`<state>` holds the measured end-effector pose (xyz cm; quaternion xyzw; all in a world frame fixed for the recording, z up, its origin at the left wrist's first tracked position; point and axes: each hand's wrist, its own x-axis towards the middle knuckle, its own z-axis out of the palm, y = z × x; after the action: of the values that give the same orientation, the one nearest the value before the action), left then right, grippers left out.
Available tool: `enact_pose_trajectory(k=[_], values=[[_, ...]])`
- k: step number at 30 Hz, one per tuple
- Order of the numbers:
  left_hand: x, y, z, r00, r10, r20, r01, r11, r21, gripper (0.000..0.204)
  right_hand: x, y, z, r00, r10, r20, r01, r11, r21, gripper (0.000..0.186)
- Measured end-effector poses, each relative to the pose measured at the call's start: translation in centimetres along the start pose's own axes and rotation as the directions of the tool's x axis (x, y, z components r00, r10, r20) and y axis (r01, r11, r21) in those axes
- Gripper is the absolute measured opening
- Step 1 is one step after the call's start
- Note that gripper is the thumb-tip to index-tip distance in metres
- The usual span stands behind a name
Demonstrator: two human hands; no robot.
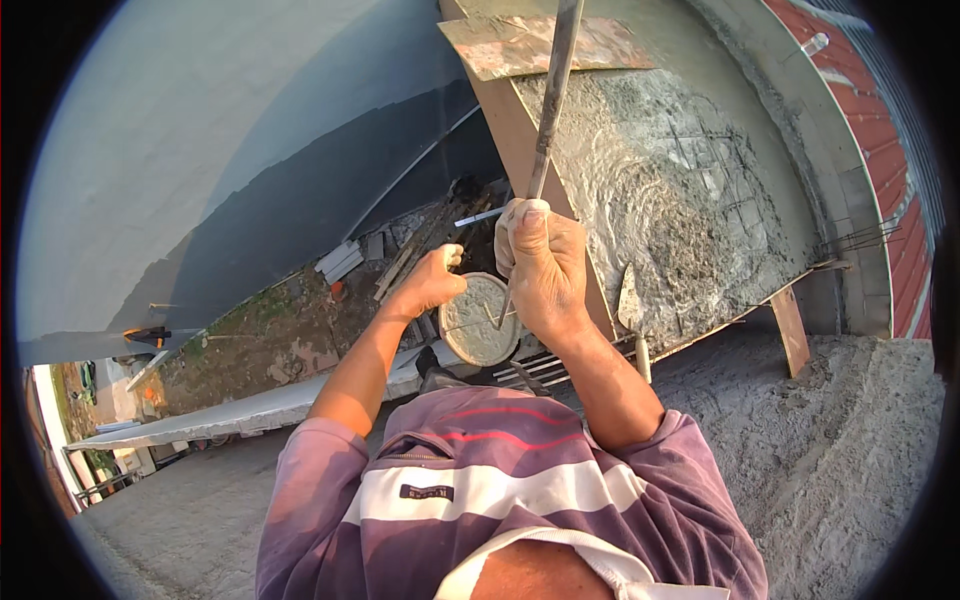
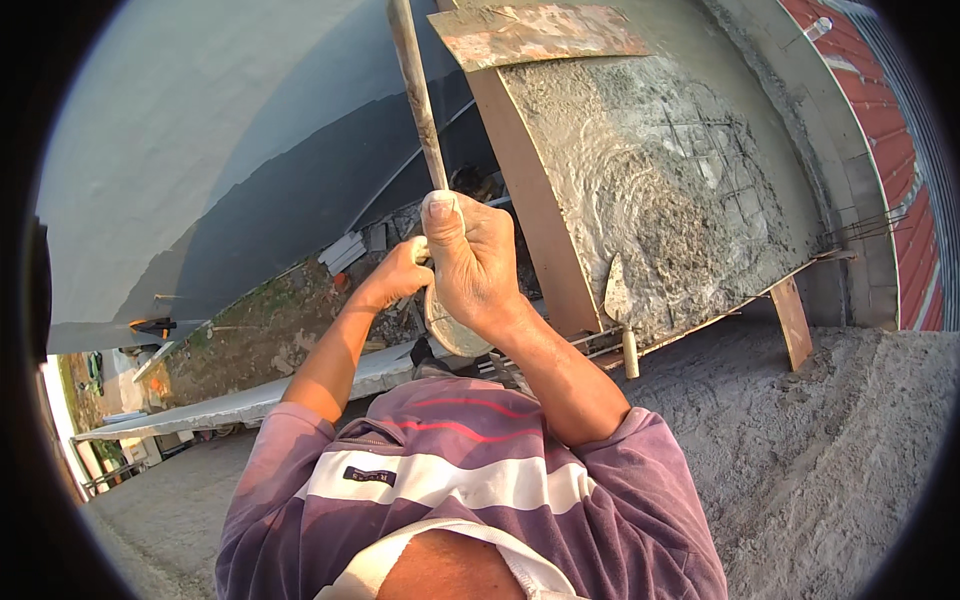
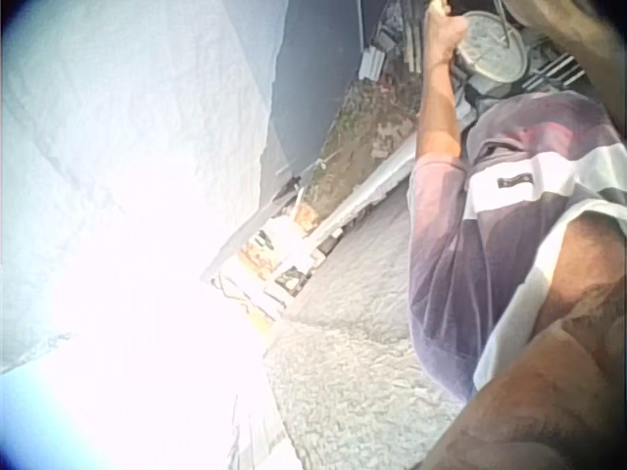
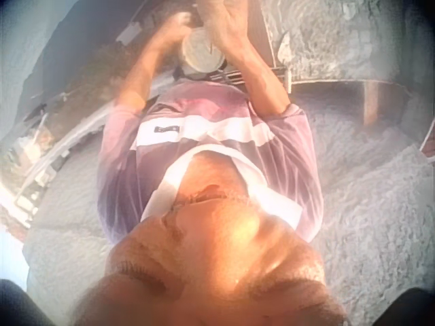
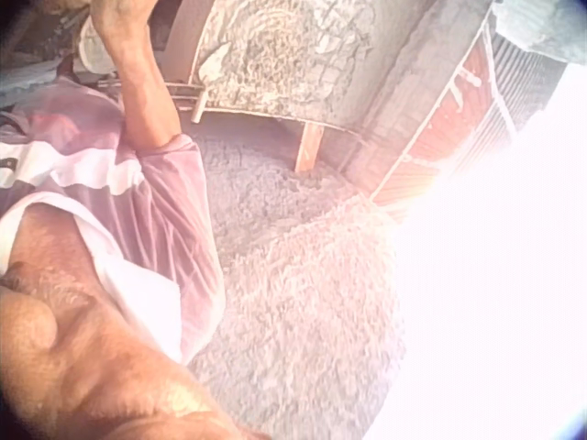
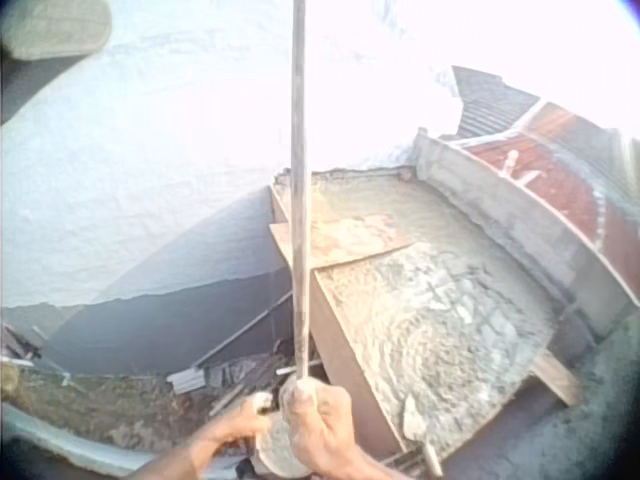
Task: Applying and leveling wet concrete on a formwork ledge using a trowel.
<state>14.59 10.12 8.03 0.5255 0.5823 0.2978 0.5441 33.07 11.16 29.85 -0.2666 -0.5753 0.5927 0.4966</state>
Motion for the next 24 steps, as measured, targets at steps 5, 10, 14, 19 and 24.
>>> enact_pose_trajectory(k=[5,10,14,19,24], values=[[-0.5,-2.2,8.8,0.969,-0.088,0.229,-0.001,0.933,0.361,0.057,1.1,-6.7,-2.6,0.991,-0.083,-0.109,0.091,0.994,0.065,0.049],[4.0,-2.1,10.5,0.927,0.024,0.375,-0.21,0.86,0.465,0.044,0.5,-10.3,-5.8,0.954,-0.217,-0.206,0.209,0.976,-0.064,0.053],[5.0,-4.9,12.0,0.976,-0.077,0.204,0.002,0.938,0.346,0.036,-0.1,-13.3,-7.1,0.932,-0.292,-0.214,0.272,0.955,-0.117,0.056],[2.8,6.2,11.5,0.973,-0.033,0.23,-0.01,0.983,0.184,0.027,-3.8,-13.3,-12.5,0.865,-0.294,-0.407,0.227,0.952,-0.205,0.061],[0.4,9.8,9.7,0.977,-0.142,0.16,0.116,0.98,0.161,0.024,-9.9,-15.3,-19.4,0.656,-0.307,-0.69,0.241,0.951,-0.194,0.057]])
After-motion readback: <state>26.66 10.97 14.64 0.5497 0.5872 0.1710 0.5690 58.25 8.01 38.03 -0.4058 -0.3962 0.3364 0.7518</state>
